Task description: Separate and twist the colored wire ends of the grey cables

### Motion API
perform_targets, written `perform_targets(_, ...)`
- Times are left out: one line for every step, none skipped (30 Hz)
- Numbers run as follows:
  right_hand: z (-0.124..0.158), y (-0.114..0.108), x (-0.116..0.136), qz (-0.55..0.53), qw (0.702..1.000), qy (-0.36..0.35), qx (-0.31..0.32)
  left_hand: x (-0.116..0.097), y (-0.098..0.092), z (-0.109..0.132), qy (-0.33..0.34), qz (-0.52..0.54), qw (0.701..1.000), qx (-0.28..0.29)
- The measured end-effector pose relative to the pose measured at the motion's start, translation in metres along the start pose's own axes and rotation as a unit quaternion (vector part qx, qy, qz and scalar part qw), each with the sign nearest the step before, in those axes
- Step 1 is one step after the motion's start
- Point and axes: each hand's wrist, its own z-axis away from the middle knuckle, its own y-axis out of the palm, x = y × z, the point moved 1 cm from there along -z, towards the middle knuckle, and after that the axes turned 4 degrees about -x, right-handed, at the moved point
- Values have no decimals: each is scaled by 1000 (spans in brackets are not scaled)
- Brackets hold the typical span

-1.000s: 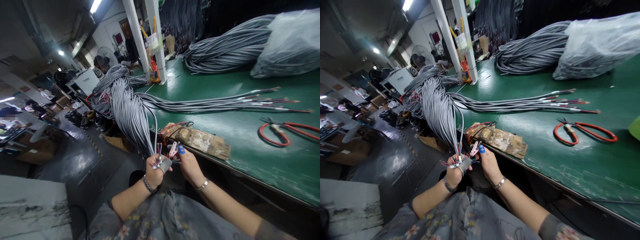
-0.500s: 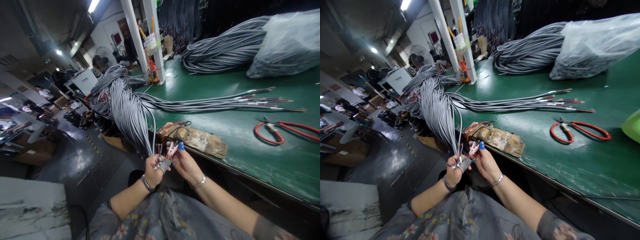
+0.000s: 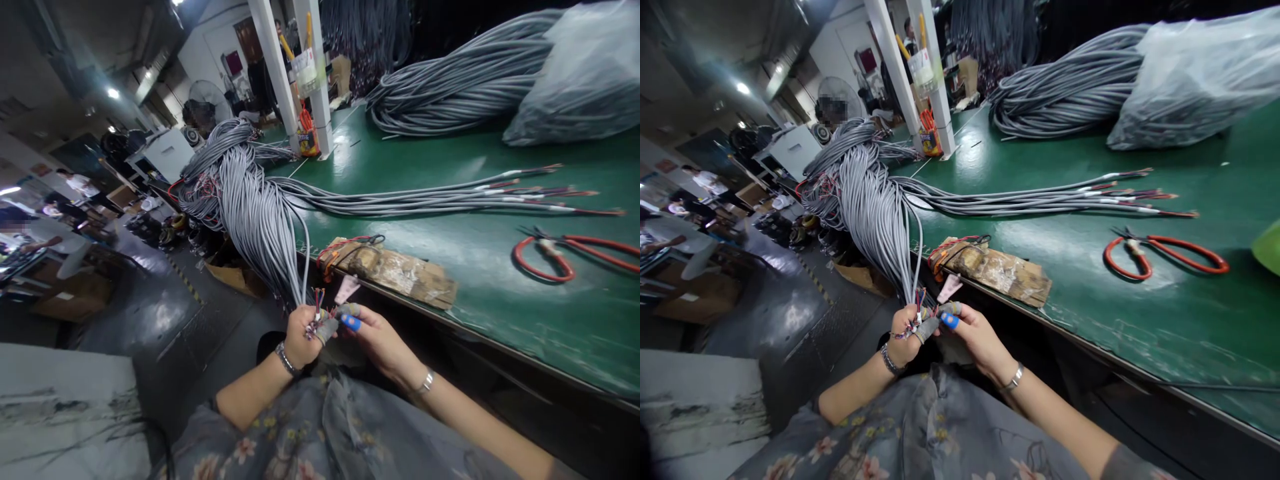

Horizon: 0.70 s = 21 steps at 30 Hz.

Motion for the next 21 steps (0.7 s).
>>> perform_targets(1, 1, 0, 15, 1000, -11, -8, 2, 0, -1, 20, -19, 1000, 1)
perform_targets(1, 2, 1, 34, 999, -23, -12, 5, -1, -2, 41, -40, 998, 6)
perform_targets(0, 2, 2, 57, 998, -35, -11, 6, -2, -3, 59, -63, 996, 20)
perform_targets(0, 2, 3, 82, 995, -48, -8, 8, -3, -4, 75, -86, 993, 42)
perform_targets(0, 2, 4, 106, 992, -62, -4, 9, -4, -6, 88, -108, 988, 71)
perform_targets(-1, 1, 5, 129, 989, -78, -1, 9, -5, -7, 97, -127, 982, 101)
perform_targets(-1, 0, 6, 148, 985, -94, 1, 9, -5, -8, 102, -143, 976, 126)
perform_targets(0, 0, 7, 162, 981, -109, 2, 8, -6, -8, 104, -152, 972, 143)
perform_targets(0, -1, 8, 169, 978, -119, 2, 7, -6, -9, 102, -155, 971, 151)
perform_targets(1, -2, 8, 169, 978, -124, 0, 6, -6, -9, 95, -153, 972, 149)
perform_targets(2, -3, 7, 162, 979, -126, -5, 5, -6, -9, 81, -146, 976, 138)
perform_targets(3, -5, 5, 148, 981, -126, -16, 4, -6, -9, 63, -132, 981, 124)
perform_targets(5, -7, 3, 131, 983, -127, -33, 3, -5, -9, 40, -111, 987, 109)
perform_targets(6, -9, 1, 113, 984, -128, -53, 3, -5, -8, 16, -85, 992, 95)
perform_targets(7, -11, -2, 97, 985, -127, -72, 2, -5, -8, -7, -56, 995, 85)
perform_targets(9, -12, -5, 84, 985, -122, -85, 2, -4, -7, -25, -28, 996, 78)
perform_targets(9, -12, -7, 76, 987, -114, -88, 2, -3, -7, -38, -3, 996, 76)
perform_targets(10, -11, -9, 71, 989, -102, -83, 1, -3, -7, -43, 13, 996, 73)
perform_targets(10, -9, -10, 68, 991, -91, -72, 0, -2, -7, -41, 21, 997, 69)
perform_targets(10, -7, -10, 68, 992, -85, -61, -1, -2, -8, -34, 21, 997, 64)
perform_targets(9, -4, -10, 68, 993, -84, -52, -2, -2, -8, -25, 17, 998, 59)
